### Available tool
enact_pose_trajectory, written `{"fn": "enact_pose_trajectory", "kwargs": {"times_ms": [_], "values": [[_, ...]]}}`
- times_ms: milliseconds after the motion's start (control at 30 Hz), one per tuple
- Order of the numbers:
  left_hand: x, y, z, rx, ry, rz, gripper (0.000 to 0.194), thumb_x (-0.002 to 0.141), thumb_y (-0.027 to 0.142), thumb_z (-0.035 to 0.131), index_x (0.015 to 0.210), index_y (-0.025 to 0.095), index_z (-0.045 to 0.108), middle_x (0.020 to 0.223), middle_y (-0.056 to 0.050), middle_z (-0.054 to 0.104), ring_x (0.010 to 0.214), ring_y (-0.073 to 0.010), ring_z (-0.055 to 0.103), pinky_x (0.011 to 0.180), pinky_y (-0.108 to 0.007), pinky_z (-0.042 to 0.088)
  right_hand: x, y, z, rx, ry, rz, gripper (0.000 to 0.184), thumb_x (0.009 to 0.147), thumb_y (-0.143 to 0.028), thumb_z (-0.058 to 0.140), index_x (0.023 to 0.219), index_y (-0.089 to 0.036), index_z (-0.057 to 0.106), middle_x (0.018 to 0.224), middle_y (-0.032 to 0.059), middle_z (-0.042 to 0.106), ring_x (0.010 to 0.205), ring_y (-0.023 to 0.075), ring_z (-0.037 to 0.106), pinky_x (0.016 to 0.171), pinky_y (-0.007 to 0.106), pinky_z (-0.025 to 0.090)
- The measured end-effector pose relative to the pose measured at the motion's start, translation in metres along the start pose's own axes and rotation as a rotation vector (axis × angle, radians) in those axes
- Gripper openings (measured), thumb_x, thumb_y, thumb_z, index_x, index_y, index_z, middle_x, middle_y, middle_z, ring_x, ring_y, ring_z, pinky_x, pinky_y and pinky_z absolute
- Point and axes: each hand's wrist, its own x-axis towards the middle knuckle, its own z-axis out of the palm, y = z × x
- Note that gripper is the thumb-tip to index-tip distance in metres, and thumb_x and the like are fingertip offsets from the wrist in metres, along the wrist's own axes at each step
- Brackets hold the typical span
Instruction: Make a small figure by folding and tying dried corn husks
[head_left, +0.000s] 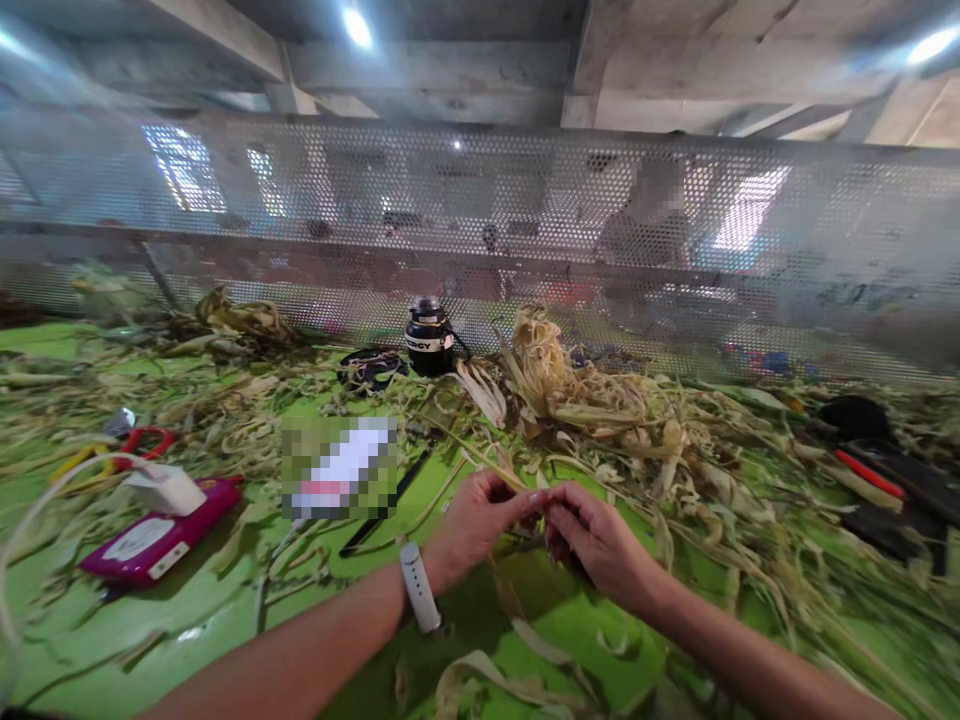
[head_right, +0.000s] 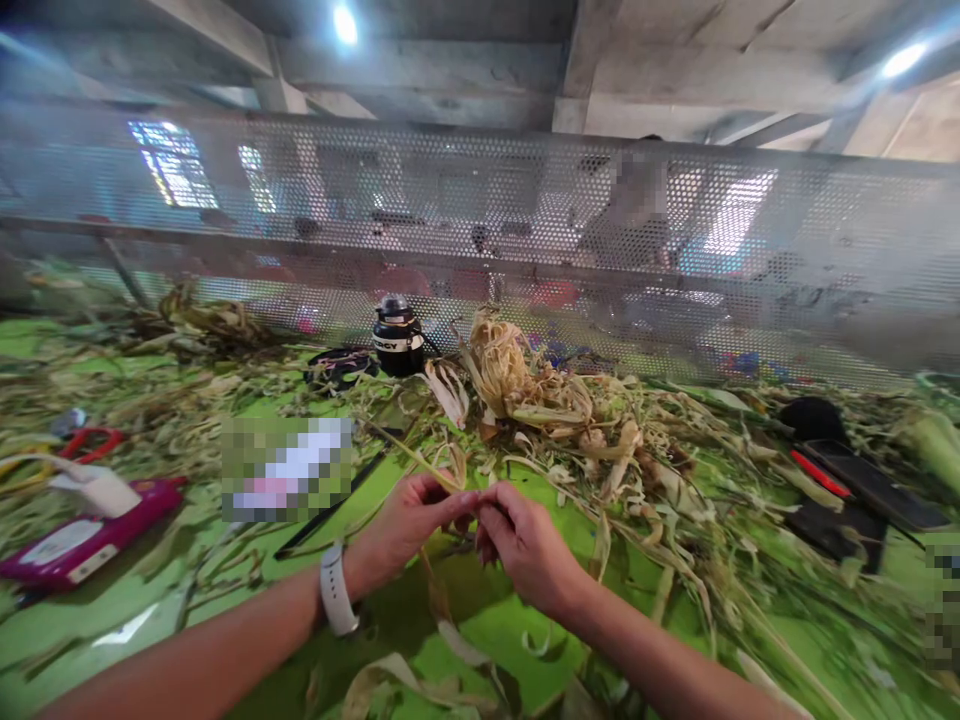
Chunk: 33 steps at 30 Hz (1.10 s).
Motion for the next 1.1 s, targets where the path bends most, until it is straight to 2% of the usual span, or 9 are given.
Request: {"fn": "enact_pose_trajectory", "kwargs": {"times_ms": [267, 333, 467, 533, 600, 667, 767, 867, 1100], "values": [[0.0, 0.0, -0.001, 0.081, 0.013, 0.047, 0.028, 0.068, 0.041, 0.071, 0.065, 0.013, 0.066, 0.061, 0.0, 0.061, 0.06, -0.0121, 0.053, 0.058, -0.023, 0.041, 0.004, 0.002, -0.01, -0.097, -0.051, -0.055, 0.018, 0.09, -0.033, 0.044, 0.089, -0.018, 0.054, 0.069, -0.0019, 0.055, 0.057, 0.0099, 0.05, 0.054, 0.021, 0.041], [-0.003, 0.003, 0.001, 0.148, 0.007, 0.051, 0.03, 0.073, 0.042, 0.066, 0.065, 0.013, 0.066, 0.062, -0.001, 0.062, 0.061, -0.0127, 0.055, 0.059, -0.023, 0.042, 0.004, -0.001, -0.011, -0.201, -0.015, -0.086, 0.015, 0.09, -0.028, 0.044, 0.087, -0.018, 0.054, 0.072, -0.0002, 0.057, 0.063, 0.0117, 0.051, 0.058, 0.023, 0.04], [-0.015, 0.009, 0.005, 0.45, -0.086, 0.061, 0.054, 0.088, 0.047, 0.042, 0.049, 0.015, 0.059, 0.046, -0.002, 0.057, 0.044, -0.011, 0.049, 0.048, -0.024, 0.038, 0.004, -0.006, -0.015, -0.454, 0.138, -0.152, 0.012, 0.089, -0.023, 0.043, 0.081, -0.018, 0.05, 0.072, 0.0014, 0.055, 0.067, 0.0147, 0.051, 0.063, 0.026, 0.04], [-0.02, 0.014, 0.004, 0.688, -0.09, 0.349, 0.045, 0.086, 0.041, 0.049, 0.052, 0.015, 0.061, 0.049, -0.003, 0.06, 0.048, -0.0121, 0.052, 0.053, -0.025, 0.041, 0.005, -0.008, -0.016, -0.529, 0.161, -0.197, 0.011, 0.089, -0.021, 0.043, 0.08, -0.019, 0.048, 0.074, 0.002, 0.054, 0.068, 0.0154, 0.051, 0.065, 0.026, 0.04], [-0.021, 0.021, 0.0, 0.835, -0.045, 0.724, 0.02, 0.082, 0.033, 0.06, 0.075, 0.016, 0.068, 0.075, -0.007, 0.071, 0.074, -0.018, 0.062, 0.074, -0.03, 0.045, 0.005, -0.009, -0.017, -0.555, 0.124, -0.246, 0.011, 0.089, -0.019, 0.044, 0.079, -0.019, 0.048, 0.075, 0.0026, 0.055, 0.07, 0.0158, 0.052, 0.064, 0.026, 0.04], [-0.017, 0.026, -0.006, 0.941, 0.021, 0.84, 0.017, 0.082, 0.027, 0.059, 0.094, 0.017, 0.067, 0.098, -0.009, 0.07, 0.095, -0.0216, 0.06, 0.087, -0.034, 0.042, 0.004, -0.011, -0.017, -0.561, 0.08, -0.282, 0.011, 0.089, -0.017, 0.044, 0.08, -0.019, 0.049, 0.075, 0.0028, 0.055, 0.07, 0.0159, 0.052, 0.064, 0.026, 0.04], [-0.008, 0.028, -0.01, 0.967, -0.016, 0.661, 0.016, 0.087, 0.027, 0.053, 0.088, 0.017, 0.066, 0.084, -0.006, 0.069, 0.08, -0.0175, 0.061, 0.074, -0.029, 0.045, 0.003, -0.016, -0.019, -0.567, 0.051, -0.28, 0.01, 0.09, -0.017, 0.045, 0.081, -0.018, 0.051, 0.076, 0.0029, 0.056, 0.072, 0.0156, 0.053, 0.065, 0.025, 0.04], [-0.002, 0.026, -0.01, 0.852, -0.084, 0.46, 0.021, 0.087, 0.031, 0.052, 0.082, 0.017, 0.065, 0.075, -0.003, 0.065, 0.07, -0.0141, 0.058, 0.065, -0.024, 0.043, 0.004, -0.019, -0.022, -0.575, 0.057, -0.278, 0.011, 0.09, -0.02, 0.048, 0.081, -0.018, 0.053, 0.075, 0.0025, 0.057, 0.071, 0.0153, 0.054, 0.064, 0.025, 0.04], [-0.005, 0.025, -0.006, 0.663, -0.139, 0.317, 0.024, 0.082, 0.036, 0.058, 0.071, 0.015, 0.059, 0.067, 0.001, 0.055, 0.064, -0.0117, 0.049, 0.057, -0.022, 0.038, 0.006, -0.021, -0.028, -0.533, 0.11, -0.339, 0.011, 0.088, -0.022, 0.053, 0.08, -0.017, 0.058, 0.075, 0.0019, 0.06, 0.07, 0.014, 0.056, 0.065, 0.023, 0.041]]}}
